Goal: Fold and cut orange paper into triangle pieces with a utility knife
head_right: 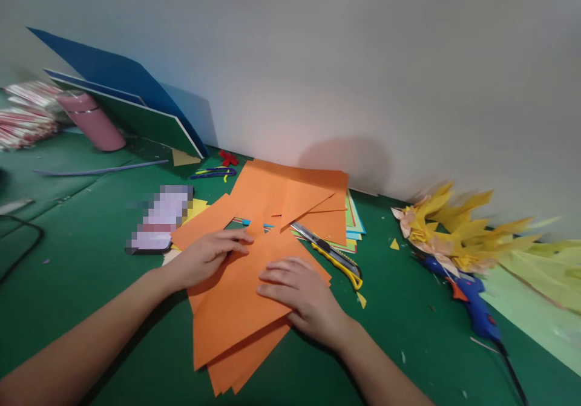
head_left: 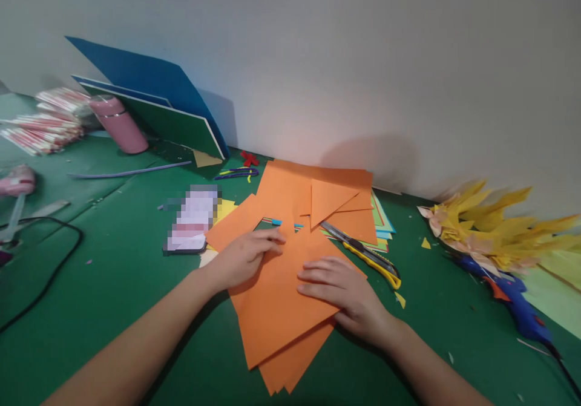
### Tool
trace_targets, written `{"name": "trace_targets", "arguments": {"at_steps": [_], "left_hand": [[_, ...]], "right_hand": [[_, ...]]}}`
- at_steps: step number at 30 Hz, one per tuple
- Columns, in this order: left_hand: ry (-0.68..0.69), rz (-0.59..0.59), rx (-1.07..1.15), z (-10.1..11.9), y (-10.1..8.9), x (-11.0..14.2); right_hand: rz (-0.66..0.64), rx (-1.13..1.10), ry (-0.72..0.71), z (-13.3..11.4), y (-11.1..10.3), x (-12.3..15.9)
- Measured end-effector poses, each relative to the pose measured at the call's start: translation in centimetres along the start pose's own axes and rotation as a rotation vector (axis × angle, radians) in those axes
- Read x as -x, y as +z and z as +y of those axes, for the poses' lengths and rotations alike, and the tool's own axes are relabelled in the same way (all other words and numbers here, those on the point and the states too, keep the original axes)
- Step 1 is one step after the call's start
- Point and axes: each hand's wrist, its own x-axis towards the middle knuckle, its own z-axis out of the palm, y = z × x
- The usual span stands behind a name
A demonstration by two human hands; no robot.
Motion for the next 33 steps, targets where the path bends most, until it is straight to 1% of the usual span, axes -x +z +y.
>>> {"name": "trace_targets", "arguments": {"at_steps": [3,5,8,11,13,15,19,22,24,26,29,31,33], "left_hand": [[0.005,0.010,-0.130,0.5,-0.1,-0.2],[0.028,-0.011,-0.174,1.1,-0.3,-0.4],[0.005,-0.070,-0.195,1.8,-0.5,-0.5],[0.001,-0.091,-0.142,2.1,-0.5,-0.5],[-0.003,-0.105,-0.076,2.1,-0.6,-0.4],[-0.032,-0.126,-0.021,2.0,-0.8,-0.2],[-0.148,-0.175,0.073,1.7,-1.8,0.1],[-0.243,-0.237,0.169,1.5,-2.5,0.2],[-0.294,-0.284,0.248,1.4,-2.8,0.2],[-0.363,-0.294,0.323,1.3,-3.0,0.1],[-0.476,-0.277,0.393,1.4,-3.1,-0.2],[-0.490,-0.274,0.375,1.8,-3.0,-0.5],[-0.456,-0.254,0.282,2.3,-2.7,-0.7]], "right_hand": [[-0.114,-0.024,0.041,0.1,0.1,-0.1],[-0.188,-0.042,0.074,0.0,-0.2,-0.2],[-0.290,-0.088,0.097,0.0,-1.0,-0.7],[-0.336,-0.154,0.092,0.2,-1.6,-1.5],[-0.301,-0.216,0.113,0.5,-1.5,-2.0],[-0.227,-0.284,0.150,0.8,-1.1,-2.3],[-0.102,-0.355,0.228,1.3,0.3,-2.6],[-0.047,-0.318,0.284,1.3,1.1,-2.8],[-0.032,-0.272,0.331,1.2,1.5,-2.9],[-0.025,-0.227,0.378,1.1,1.8,-2.9],[-0.002,-0.148,0.437,0.9,2.2,-3.0],[0.013,-0.099,0.474,0.8,2.3,-3.1],[0.022,-0.072,0.510,0.8,2.3,-3.3]]}}
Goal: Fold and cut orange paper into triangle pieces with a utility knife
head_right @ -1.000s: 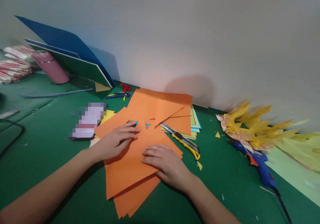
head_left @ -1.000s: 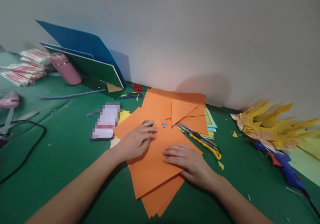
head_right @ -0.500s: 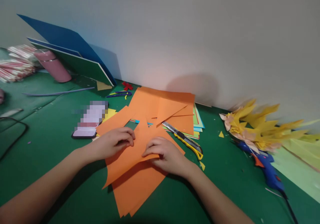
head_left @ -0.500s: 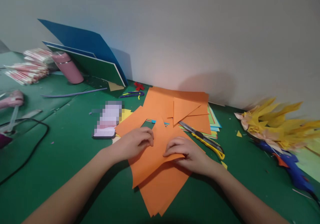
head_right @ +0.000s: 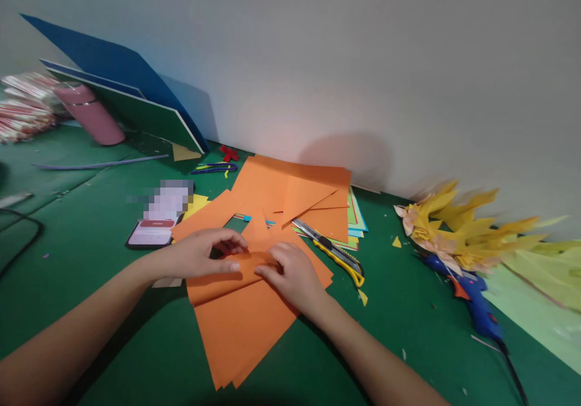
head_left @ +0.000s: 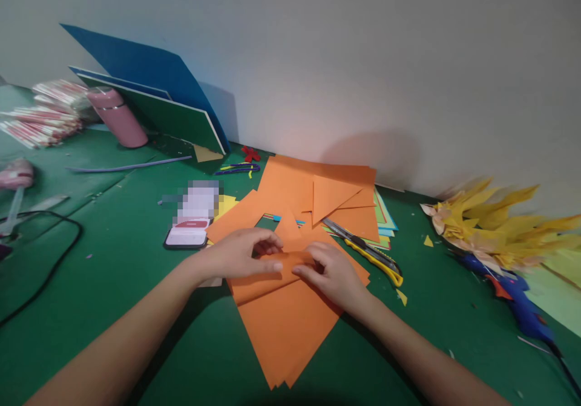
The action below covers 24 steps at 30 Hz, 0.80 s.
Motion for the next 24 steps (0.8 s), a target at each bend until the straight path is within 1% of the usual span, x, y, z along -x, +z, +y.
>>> {"name": "trace_targets", "arguments": {"at_steps": [4,8,14,19,21,24], "left_hand": [[0.033,0.073,-0.197,0.4,0.9,-0.4],[0.054,0.117,-0.284,0.1,1.4,-0.7],[0.069,0.108,-0.267,0.1,1.6,-0.7],[0.095,0.100,-0.294,0.3,1.7,-0.7],[0.122,0.092,-0.314,0.2,1.8,-0.7],[0.215,0.075,-0.372,-0.3,2.0,-0.8]], "right_hand": [[0.011,0.027,0.071,-0.1,-0.1,-0.5],[0.003,0.023,0.086,-0.3,-0.3,-0.9],[0.007,-0.030,0.101,-0.4,-0.4,-0.7],[0.026,-0.062,0.131,-0.2,-0.4,-0.4],[0.039,-0.091,0.146,-0.2,-0.4,-0.3],[0.057,-0.144,0.160,-0.1,-0.3,-0.2]]}}
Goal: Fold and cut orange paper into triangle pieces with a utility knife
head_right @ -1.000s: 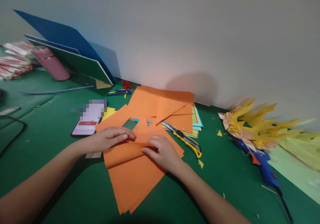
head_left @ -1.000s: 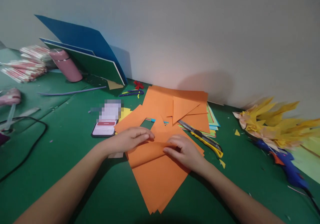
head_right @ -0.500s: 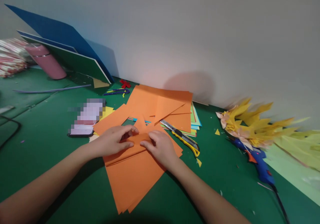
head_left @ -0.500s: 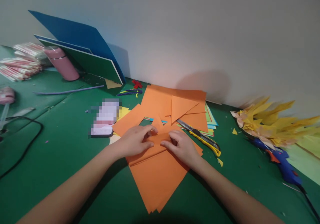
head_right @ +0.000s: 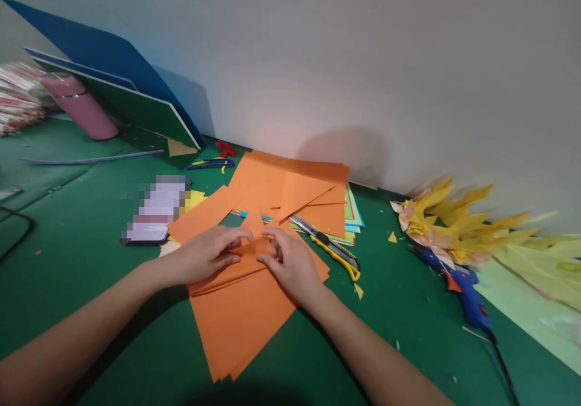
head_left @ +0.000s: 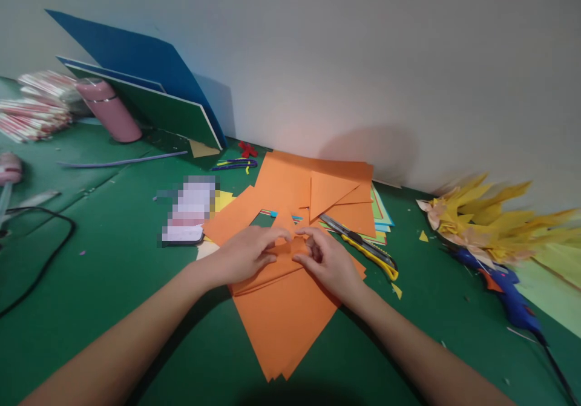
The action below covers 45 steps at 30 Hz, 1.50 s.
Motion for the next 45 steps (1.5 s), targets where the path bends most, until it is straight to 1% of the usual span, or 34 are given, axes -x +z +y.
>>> {"name": "trace_targets", "arguments": {"at_steps": [3,6,11,19,25,31,42,45], "left_hand": [[0.104,-0.007,-0.071,-0.5,0.3,0.1],[0.146,-0.010,-0.079,-0.8,0.2,0.2],[0.121,-0.047,0.001,-0.7,-0.4,0.2],[0.113,-0.047,-0.002,-0.6,-0.3,0.1],[0.102,-0.063,0.004,-0.7,-0.5,0.1],[0.076,-0.061,0.016,-0.6,-0.5,0.1],[0.099,-0.070,-0.010,-0.5,-0.5,0.1],[0.086,-0.083,0.000,-0.5,-0.6,0.1]], "right_hand": [[0.005,-0.036,0.016,0.0,0.1,0.1],[0.017,-0.037,0.023,0.1,0.1,0.1],[-0.006,-0.065,0.011,0.3,-0.1,0.1],[-0.038,-0.169,0.023,0.7,-0.4,0.2],[-0.049,-0.174,0.022,0.8,-0.6,0.2],[-0.083,-0.224,0.018,0.7,-0.9,0.1],[-0.115,-0.256,0.014,0.7,-1.2,0.1],[-0.121,-0.273,0.030,0.8,-1.2,0.1]]}}
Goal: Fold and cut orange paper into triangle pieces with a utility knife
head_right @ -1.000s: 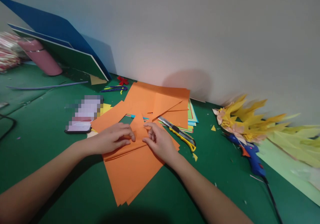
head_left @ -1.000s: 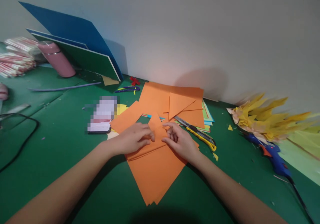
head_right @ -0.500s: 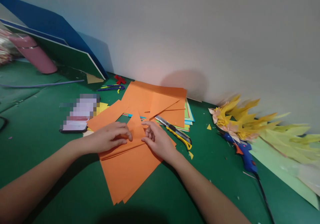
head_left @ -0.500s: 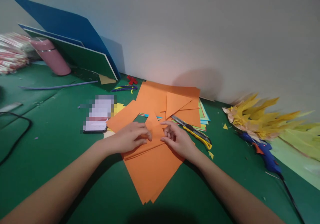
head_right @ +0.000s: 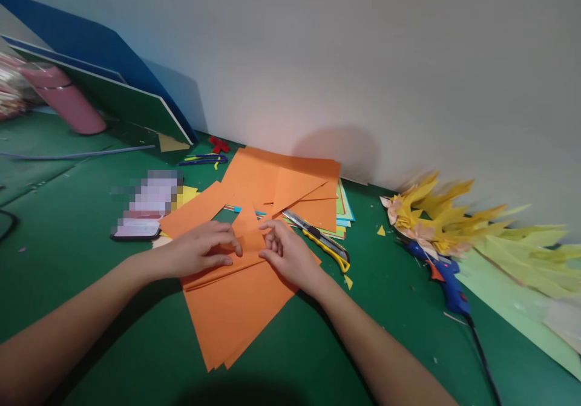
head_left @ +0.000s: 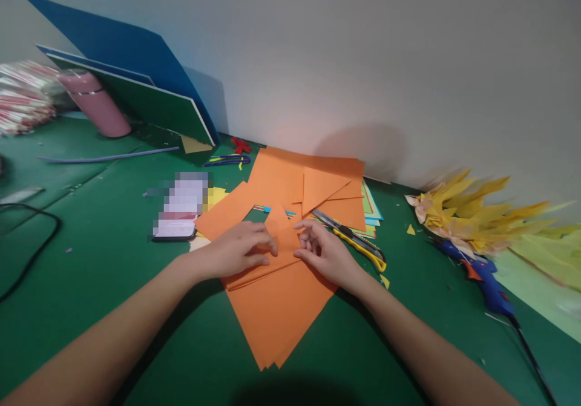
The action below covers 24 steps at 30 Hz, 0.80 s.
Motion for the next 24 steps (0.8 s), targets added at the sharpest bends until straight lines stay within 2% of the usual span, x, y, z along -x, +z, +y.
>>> {"name": "trace_targets", "arguments": {"at_steps": [11,14,16,18,21,24], "left_hand": [[-0.060,-0.021,0.011,0.2,0.0,-0.1],[-0.058,-0.013,0.015,0.2,0.1,-0.1],[-0.061,-0.013,0.022,0.3,0.1,-0.1],[-0.065,-0.015,0.024,0.2,0.2,-0.1],[-0.071,-0.012,0.022,0.1,0.2,-0.1],[-0.058,-0.006,0.028,-0.1,0.3,-0.1]], "right_hand": [[0.000,-0.019,-0.003,0.0,0.2,0.1],[0.053,0.004,-0.034,0.5,0.3,0.3],[0.095,0.096,-0.125,0.8,0.3,0.4],[0.093,0.246,-0.291,0.8,0.2,0.4],[0.026,0.425,-0.541,0.7,0.0,0.3],[-0.040,0.496,-0.672,0.5,-0.2,0.4]]}}
